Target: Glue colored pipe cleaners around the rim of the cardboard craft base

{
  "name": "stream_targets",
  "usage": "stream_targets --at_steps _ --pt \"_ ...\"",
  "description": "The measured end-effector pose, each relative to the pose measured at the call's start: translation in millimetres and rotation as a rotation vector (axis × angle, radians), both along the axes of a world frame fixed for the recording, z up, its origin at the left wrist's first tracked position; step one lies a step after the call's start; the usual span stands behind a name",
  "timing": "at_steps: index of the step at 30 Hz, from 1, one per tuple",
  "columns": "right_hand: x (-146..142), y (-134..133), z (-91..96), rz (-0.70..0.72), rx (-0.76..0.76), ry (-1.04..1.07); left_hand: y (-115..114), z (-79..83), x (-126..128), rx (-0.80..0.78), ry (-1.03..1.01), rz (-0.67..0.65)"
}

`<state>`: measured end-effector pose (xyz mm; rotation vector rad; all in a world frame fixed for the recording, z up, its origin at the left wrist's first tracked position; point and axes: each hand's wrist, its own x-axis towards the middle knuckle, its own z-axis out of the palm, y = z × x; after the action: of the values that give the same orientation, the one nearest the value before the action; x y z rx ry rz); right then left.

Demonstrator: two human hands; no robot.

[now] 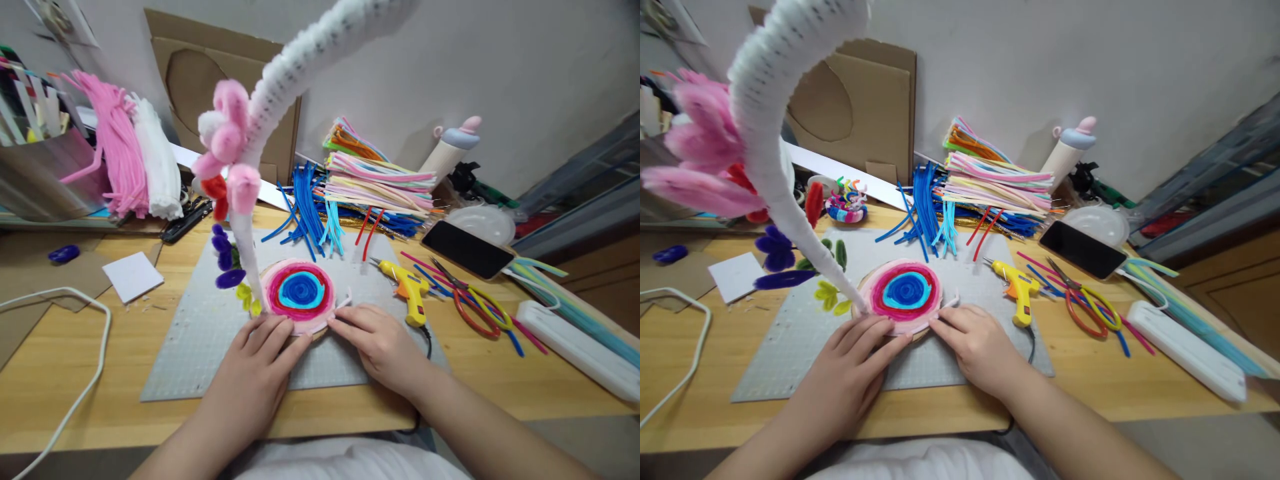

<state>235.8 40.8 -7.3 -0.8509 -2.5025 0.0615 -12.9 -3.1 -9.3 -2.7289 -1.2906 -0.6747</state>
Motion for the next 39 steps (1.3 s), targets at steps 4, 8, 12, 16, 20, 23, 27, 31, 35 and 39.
stream_targets --at_steps 4,8,12,16,20,23,27,31,35,39 --pt "-3.0 -2.7 -1.2 -0.020 0.001 -0.011 -0.1 0.4 -0.7 -0.012 0.010 0.006" --pt "-4.7 -4.7 0.0 -0.043 -0.003 -0.046 0.1 1.0 -0.2 -0.018 0.001 0.003" --pt "-3.9 -5.8 2.2 0.017 -0.033 -0.013 -0.5 1.1 0.1 -0.016 0.003 0.010" --pt "-3.8 -7.3 4.0 0.044 -0.037 -0.017 -1.1 0.2 -0.6 -0.018 0.007 0.005" --pt "-7.4 -8.5 2.9 0.024 -0.032 -0.076 -1.0 -0.2 -0.7 -0.014 0.008 0.015" --pt "-9.5 -9.9 0.6 -0.027 -0.023 -0.081 -0.9 0.6 -0.3 -0.014 0.004 0.014" --pt "-10.3 -12.6 -2.0 -0.056 0.020 -0.054 -0.7 2.2 0.3 -0.005 -0.001 0.012" --pt "-13.0 -13.7 -2.9 -0.055 0.007 -0.073 -0.5 3.1 0.4 0.004 0.000 0.018" --pt "-14.1 -13.5 -1.8 -0.102 -0.040 -0.121 -0.6 2.2 -0.1 0.008 0.004 0.024" --pt "-10.7 -13.7 -0.6 -0.105 0.019 -0.055 -0.2 0.0 -0.9 0.006 -0.002 0.006"
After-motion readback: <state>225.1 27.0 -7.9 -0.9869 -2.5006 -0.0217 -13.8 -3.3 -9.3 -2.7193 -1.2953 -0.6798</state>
